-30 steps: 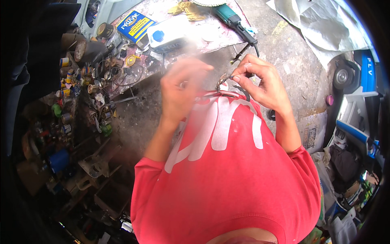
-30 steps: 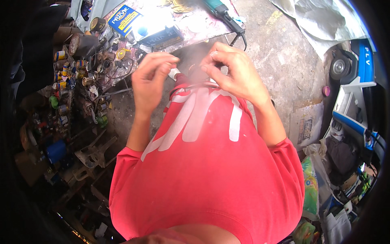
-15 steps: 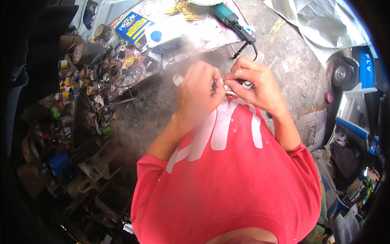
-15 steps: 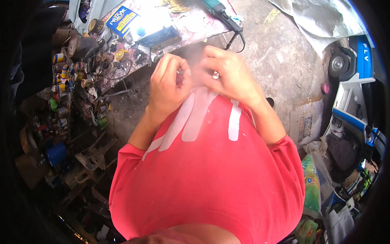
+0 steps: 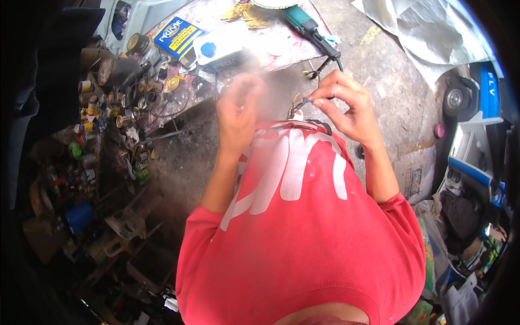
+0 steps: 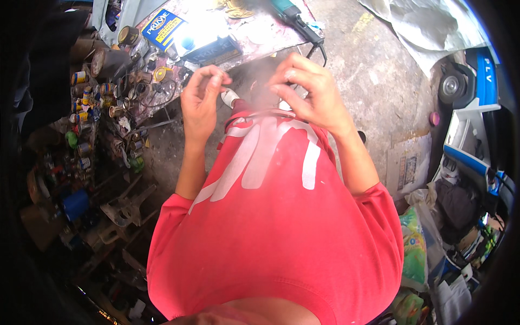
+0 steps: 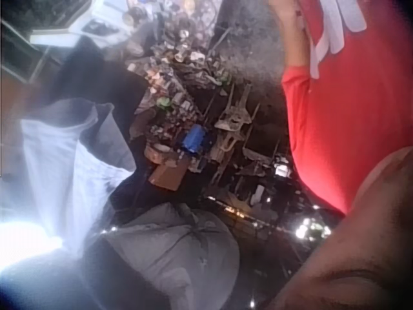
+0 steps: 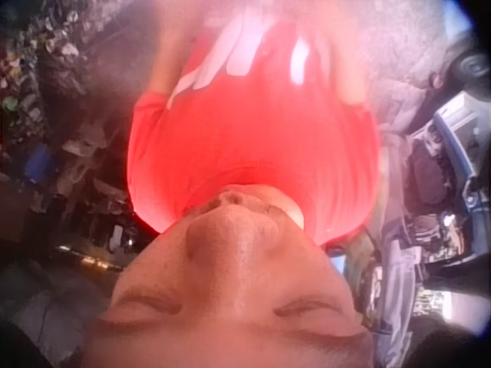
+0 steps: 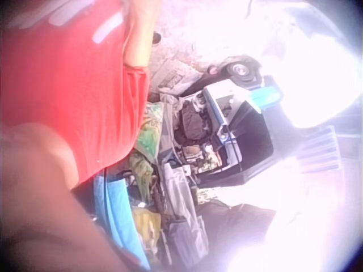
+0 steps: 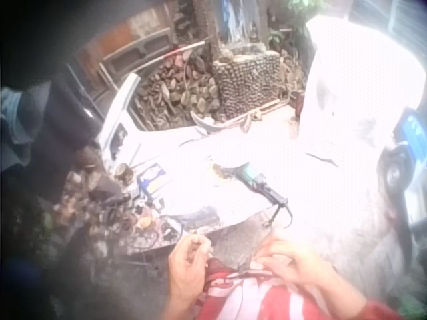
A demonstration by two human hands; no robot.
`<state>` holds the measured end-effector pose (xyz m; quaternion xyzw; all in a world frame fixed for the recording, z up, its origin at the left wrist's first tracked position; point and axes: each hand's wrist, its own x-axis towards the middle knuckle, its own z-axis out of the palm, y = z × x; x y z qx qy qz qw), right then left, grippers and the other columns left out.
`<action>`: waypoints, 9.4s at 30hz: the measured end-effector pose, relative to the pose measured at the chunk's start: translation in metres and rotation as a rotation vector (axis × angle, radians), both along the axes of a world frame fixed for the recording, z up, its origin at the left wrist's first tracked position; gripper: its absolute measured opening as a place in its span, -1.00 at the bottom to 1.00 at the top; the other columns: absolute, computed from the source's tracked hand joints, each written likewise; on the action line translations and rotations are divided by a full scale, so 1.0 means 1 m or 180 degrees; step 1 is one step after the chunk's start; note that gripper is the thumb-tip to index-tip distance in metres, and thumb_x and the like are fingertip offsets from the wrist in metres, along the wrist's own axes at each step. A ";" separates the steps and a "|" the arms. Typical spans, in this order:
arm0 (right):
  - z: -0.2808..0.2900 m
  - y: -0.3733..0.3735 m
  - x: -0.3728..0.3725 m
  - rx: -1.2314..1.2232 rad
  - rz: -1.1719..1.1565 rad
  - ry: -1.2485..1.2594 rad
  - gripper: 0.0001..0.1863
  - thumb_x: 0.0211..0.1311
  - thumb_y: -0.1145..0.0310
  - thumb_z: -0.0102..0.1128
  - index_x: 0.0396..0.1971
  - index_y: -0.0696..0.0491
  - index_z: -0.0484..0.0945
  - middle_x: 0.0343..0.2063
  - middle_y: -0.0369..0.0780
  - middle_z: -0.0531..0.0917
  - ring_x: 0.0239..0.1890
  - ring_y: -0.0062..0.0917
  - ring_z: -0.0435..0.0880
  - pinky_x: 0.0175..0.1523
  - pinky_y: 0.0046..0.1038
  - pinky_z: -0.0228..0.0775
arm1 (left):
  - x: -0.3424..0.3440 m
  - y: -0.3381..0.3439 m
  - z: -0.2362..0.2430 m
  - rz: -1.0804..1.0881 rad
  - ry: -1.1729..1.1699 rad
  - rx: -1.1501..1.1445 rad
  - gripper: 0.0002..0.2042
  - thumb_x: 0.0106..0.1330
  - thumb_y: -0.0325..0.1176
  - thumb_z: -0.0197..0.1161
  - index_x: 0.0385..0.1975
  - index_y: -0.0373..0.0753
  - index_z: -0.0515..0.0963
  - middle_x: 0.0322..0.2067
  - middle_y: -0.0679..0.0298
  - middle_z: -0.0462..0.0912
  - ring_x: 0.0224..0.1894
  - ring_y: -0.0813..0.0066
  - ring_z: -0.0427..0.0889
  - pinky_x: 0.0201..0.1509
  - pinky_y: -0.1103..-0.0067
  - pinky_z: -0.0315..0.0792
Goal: The person is working on a small electronic device, likely a camera or sensor, in a cluttered workshop. They are seen stripping wires, twisting them together, and manipulating the device's casing and internal components. The task involves detailed hand movements to connect and secure the wiring.
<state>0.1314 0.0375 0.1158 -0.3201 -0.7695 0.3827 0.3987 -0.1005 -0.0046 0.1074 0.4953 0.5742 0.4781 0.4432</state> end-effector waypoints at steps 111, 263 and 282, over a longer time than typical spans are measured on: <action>0.064 -0.028 -0.008 0.0774 0.0212 -0.1381 -0.90 -0.08 0.45 0.30 -0.47 0.04 0.63 -0.43 -0.28 0.56 -0.39 -0.34 0.60 -0.28 -0.30 0.43 | 0.007 -0.009 0.074 -0.1505 0.1521 0.1022 -0.41 0.12 -0.53 0.37 0.21 -0.14 0.41 -0.43 0.39 0.71 -0.26 0.41 0.65 0.09 0.48 0.25; -0.038 -0.038 -0.027 -0.2810 -0.0346 0.1261 -0.46 0.17 0.62 0.13 0.19 0.09 0.33 -0.46 -0.40 0.47 -0.49 -0.81 0.45 -0.45 -0.68 0.31 | 0.042 -0.008 0.010 -0.0418 -0.0189 -0.0451 -0.58 0.31 -0.63 0.14 0.18 -0.30 0.37 -0.27 0.13 0.74 -0.22 0.55 0.71 -0.15 0.61 0.57; -0.042 -0.039 -0.037 -0.0678 -0.1581 0.1205 -0.86 0.09 0.66 0.25 -0.35 0.16 0.56 -0.33 -0.26 0.56 -0.39 -0.68 0.55 -0.33 -0.64 0.37 | 0.049 -0.004 0.011 -0.0419 0.1053 0.0677 -0.77 0.12 -0.56 0.37 -0.20 -0.22 0.67 -0.32 0.23 0.64 -0.37 0.48 0.69 -0.35 0.58 0.57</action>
